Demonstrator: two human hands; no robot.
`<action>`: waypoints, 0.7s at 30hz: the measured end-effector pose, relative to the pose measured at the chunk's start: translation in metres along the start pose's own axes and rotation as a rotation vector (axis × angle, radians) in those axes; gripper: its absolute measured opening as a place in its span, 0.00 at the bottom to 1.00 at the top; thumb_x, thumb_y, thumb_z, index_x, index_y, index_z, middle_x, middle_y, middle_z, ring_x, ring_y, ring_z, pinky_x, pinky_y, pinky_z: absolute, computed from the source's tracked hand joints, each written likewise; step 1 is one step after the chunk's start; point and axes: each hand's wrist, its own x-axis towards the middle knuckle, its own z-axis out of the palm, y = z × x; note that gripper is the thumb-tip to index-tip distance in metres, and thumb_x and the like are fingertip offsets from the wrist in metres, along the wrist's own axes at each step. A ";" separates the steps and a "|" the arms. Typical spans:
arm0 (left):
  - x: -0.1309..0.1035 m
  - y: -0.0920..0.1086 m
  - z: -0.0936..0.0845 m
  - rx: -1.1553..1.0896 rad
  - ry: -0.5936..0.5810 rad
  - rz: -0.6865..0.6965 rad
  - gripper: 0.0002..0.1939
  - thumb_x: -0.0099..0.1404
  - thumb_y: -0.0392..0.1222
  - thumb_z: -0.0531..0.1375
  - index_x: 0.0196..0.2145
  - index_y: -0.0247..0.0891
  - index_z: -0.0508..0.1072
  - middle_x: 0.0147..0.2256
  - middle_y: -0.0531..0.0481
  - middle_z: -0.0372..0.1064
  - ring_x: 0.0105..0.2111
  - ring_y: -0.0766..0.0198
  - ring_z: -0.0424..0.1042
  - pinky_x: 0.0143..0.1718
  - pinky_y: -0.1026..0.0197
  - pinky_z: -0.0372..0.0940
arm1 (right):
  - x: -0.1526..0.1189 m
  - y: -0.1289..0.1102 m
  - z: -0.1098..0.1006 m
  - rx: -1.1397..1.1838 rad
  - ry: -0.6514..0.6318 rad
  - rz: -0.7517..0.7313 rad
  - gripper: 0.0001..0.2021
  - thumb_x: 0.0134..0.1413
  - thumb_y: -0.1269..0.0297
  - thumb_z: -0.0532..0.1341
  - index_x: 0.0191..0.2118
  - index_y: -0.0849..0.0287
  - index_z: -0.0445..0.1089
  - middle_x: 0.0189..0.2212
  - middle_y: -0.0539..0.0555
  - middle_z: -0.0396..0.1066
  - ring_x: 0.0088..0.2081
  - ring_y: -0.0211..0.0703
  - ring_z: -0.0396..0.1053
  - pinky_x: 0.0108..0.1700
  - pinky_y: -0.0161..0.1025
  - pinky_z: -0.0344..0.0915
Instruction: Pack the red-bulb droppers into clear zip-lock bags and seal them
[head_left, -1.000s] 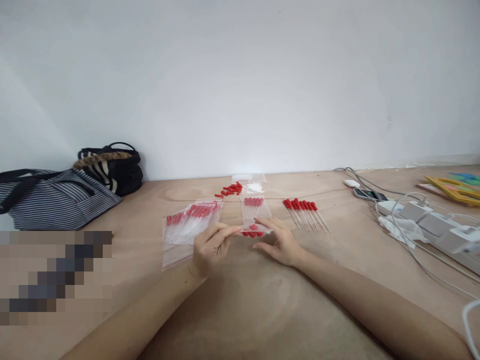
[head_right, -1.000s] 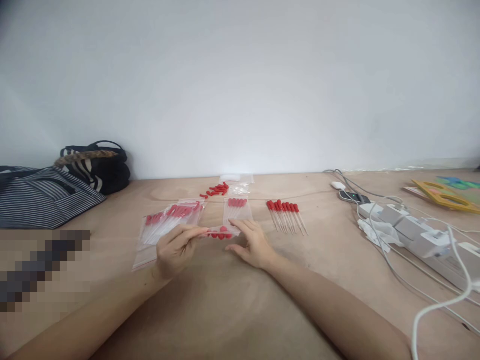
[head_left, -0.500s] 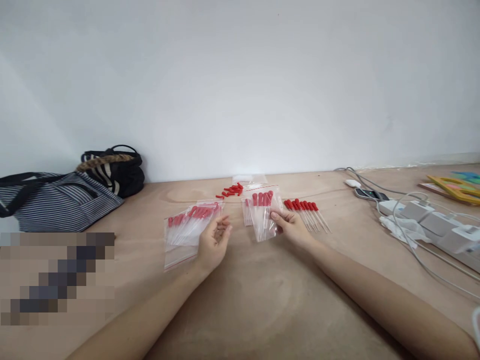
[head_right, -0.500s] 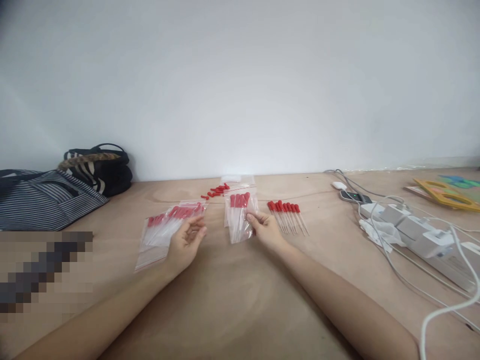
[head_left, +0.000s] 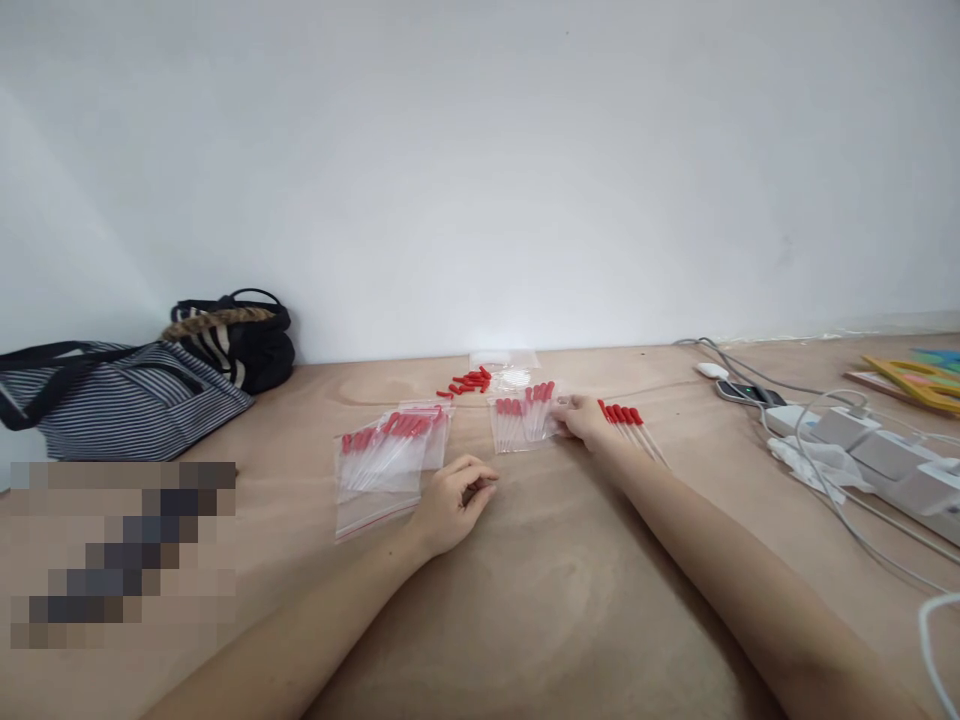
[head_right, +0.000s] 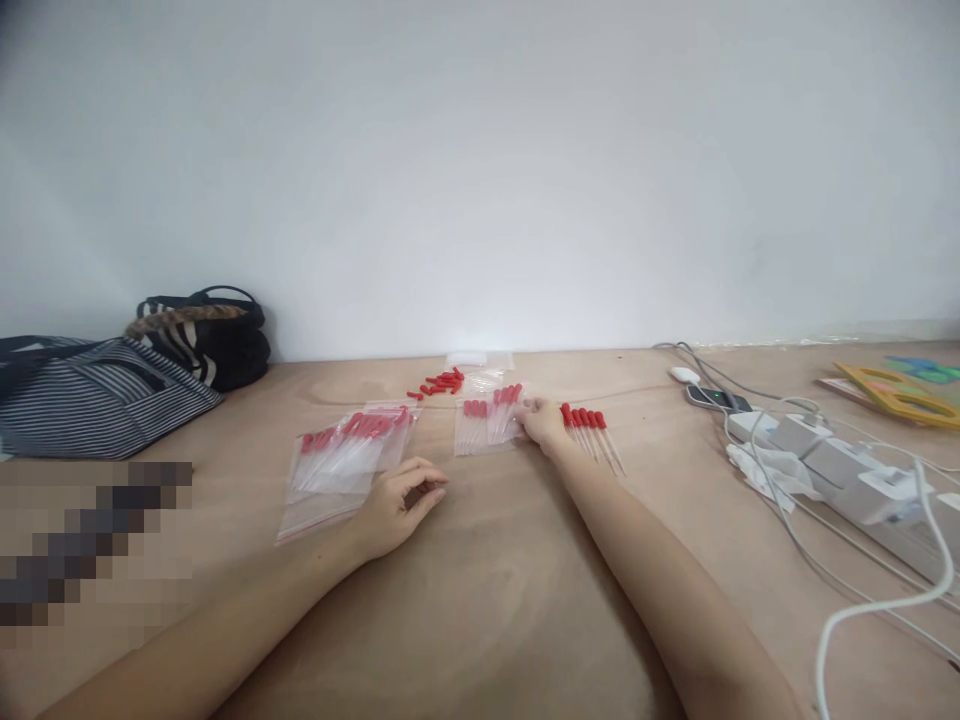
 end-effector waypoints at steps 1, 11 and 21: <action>0.000 0.000 0.000 0.003 -0.010 -0.013 0.07 0.59 0.32 0.54 0.34 0.35 0.71 0.31 0.48 0.66 0.27 0.68 0.67 0.27 0.65 0.65 | -0.001 0.000 -0.002 -0.058 0.034 -0.030 0.17 0.41 0.72 0.60 0.42 0.66 0.66 0.30 0.58 0.71 0.31 0.43 0.69 0.32 0.38 0.66; 0.000 0.004 -0.001 0.099 -0.034 -0.027 0.07 0.60 0.34 0.53 0.35 0.36 0.70 0.33 0.48 0.66 0.31 0.64 0.68 0.33 0.62 0.64 | -0.026 -0.001 -0.042 -0.536 0.198 -0.325 0.12 0.47 0.66 0.54 0.38 0.59 0.69 0.35 0.56 0.70 0.44 0.49 0.63 0.48 0.47 0.50; -0.002 -0.006 -0.027 0.668 0.146 -0.256 0.09 0.56 0.43 0.58 0.23 0.38 0.67 0.38 0.45 0.67 0.41 0.53 0.65 0.42 0.52 0.58 | -0.049 0.012 -0.054 -1.055 0.228 -0.244 0.21 0.56 0.49 0.46 0.32 0.60 0.69 0.34 0.60 0.71 0.42 0.53 0.63 0.43 0.49 0.47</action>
